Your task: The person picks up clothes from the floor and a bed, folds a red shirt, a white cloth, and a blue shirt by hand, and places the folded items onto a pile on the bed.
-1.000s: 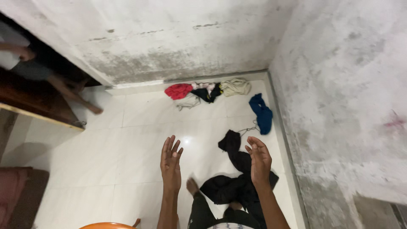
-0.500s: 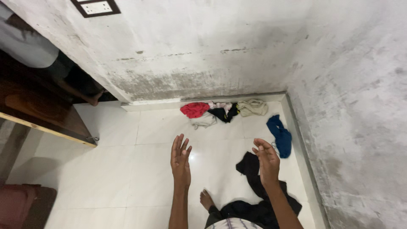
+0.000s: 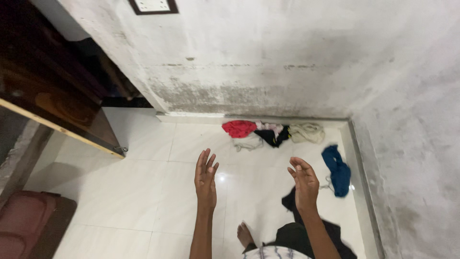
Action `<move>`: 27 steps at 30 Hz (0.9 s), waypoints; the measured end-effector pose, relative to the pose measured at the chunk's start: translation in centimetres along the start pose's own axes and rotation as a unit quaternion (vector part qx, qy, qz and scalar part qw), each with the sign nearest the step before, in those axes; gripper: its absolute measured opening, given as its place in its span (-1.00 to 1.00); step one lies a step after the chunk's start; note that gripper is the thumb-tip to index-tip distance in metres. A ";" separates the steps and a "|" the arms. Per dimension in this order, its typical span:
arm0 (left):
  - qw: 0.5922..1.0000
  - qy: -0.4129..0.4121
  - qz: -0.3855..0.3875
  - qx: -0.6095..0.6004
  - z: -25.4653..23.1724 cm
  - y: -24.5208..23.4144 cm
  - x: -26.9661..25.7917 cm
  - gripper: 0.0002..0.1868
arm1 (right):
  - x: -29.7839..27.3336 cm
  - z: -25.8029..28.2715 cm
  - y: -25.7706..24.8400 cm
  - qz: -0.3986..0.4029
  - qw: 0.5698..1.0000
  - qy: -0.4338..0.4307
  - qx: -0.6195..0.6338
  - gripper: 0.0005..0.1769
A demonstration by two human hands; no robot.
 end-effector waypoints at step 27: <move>0.994 0.062 -0.078 0.038 4.2 5.2 7.1 -0.29 | 17.9 1.7 -0.5 0.095 0.993 0.005 0.064 -0.67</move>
Point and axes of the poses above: each hand's wrist, its own x-axis towards the middle knuckle, its own y-axis out of the palm, z = x × y, the point moved 2 cm from there along x, towards the middle knuckle, and after that the axes turned 9 degrees about y, right-handed, at the moved point
